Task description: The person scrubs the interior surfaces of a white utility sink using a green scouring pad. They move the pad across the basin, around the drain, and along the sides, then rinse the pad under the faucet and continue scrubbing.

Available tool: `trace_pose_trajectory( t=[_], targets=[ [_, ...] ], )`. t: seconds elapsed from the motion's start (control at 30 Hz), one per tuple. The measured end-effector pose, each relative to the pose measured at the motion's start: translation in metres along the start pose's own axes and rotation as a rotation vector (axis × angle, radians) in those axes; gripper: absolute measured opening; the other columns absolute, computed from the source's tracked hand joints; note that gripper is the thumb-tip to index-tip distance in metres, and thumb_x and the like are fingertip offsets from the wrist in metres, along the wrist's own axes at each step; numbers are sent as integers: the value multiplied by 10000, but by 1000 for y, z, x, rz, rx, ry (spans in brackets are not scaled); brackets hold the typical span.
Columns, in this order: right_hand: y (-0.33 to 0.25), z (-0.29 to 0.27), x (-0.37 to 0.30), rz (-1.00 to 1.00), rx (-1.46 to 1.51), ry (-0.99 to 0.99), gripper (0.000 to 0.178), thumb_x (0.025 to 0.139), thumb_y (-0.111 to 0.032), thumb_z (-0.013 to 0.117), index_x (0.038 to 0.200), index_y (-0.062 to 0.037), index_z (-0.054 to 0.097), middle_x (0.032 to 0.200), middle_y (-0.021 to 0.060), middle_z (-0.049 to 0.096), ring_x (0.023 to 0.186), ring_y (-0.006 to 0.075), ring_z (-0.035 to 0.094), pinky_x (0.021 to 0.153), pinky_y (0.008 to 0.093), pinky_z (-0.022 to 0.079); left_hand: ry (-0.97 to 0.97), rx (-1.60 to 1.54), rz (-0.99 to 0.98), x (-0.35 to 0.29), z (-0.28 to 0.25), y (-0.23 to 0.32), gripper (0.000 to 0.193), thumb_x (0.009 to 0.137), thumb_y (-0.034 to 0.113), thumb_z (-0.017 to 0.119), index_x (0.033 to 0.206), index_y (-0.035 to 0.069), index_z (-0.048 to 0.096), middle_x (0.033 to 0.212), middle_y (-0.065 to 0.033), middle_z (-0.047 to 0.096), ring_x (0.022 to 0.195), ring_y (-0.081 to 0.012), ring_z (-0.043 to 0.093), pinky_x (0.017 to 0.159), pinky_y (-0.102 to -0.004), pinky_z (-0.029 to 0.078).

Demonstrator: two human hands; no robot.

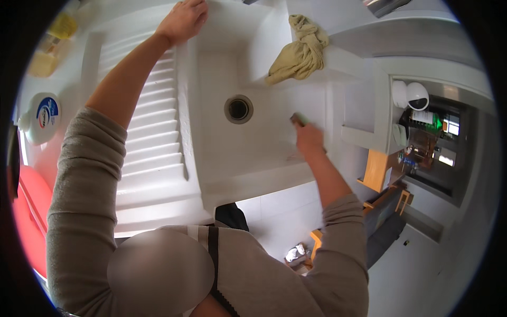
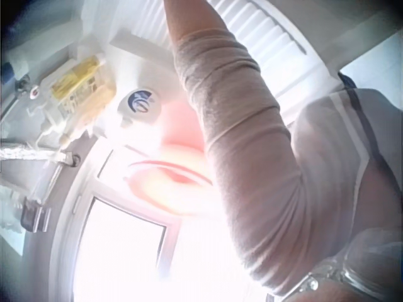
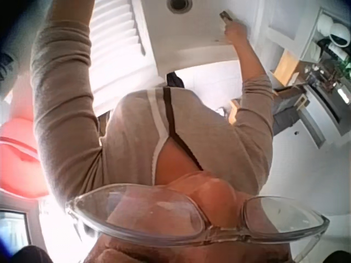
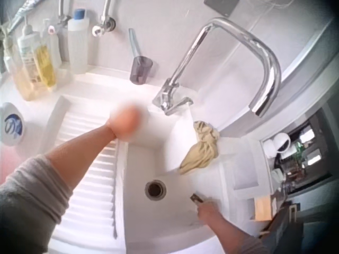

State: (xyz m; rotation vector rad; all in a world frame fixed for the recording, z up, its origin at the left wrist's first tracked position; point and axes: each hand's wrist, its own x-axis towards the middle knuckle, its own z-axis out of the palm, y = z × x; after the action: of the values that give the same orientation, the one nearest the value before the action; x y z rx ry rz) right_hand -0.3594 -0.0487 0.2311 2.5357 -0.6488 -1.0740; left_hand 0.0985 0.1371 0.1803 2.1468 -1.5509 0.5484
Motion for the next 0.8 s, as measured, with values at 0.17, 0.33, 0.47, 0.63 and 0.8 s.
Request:
trace_pose_trajectory(
  t=[0.17, 0.33, 0.47, 0.63, 0.8],
  targets=[
    [49, -66, 25, -53, -369, 215, 424, 894, -140, 534, 1301, -249, 574, 992, 116, 586, 852, 252, 644, 696, 354, 535, 74, 313, 104, -22, 52, -42, 98, 807, 91, 486, 844, 45, 565, 804, -140, 532, 808, -294, 536, 779, -434, 455],
    [46, -60, 77, -177, -373, 123, 364, 900, -124, 512, 1253, -126, 601, 1016, 133, 667, 933, 245, 656, 740, 359, 554, -146, 247, -46, 1, 2, -2, 85, 788, 113, 512, 800, 49, 567, 822, -153, 554, 801, -307, 542, 769, -448, 456],
    [-3, -19, 119, -221, -283, 23, 287, 897, -110, 501, 1131, -74, 663, 1094, 119, 686, 1010, 261, 653, 802, 371, 556, -120, 199, -20, -3, -8, 0, 115, 782, 145, 529, 826, 55, 584, 849, -153, 565, 827, -315, 545, 794, -450, 449],
    [-5, -21, 119, -240, -60, -59, 340, 898, -179, 501, 1208, -116, 626, 1085, 152, 677, 1016, 310, 645, 825, 421, 539, 25, 251, -7, -13, -6, -7, 128, 793, 149, 547, 877, 65, 594, 880, -137, 567, 868, -303, 548, 815, -442, 444],
    [-26, 28, 122, 100, 517, 43, 461, 920, -275, 454, 1379, -241, 490, 1052, 173, 678, 957, 369, 641, 830, 468, 513, 109, 184, 78, -12, 1, -11, 121, 796, 129, 560, 889, 63, 599, 877, -128, 565, 868, -302, 548, 816, -446, 441]
  ],
)
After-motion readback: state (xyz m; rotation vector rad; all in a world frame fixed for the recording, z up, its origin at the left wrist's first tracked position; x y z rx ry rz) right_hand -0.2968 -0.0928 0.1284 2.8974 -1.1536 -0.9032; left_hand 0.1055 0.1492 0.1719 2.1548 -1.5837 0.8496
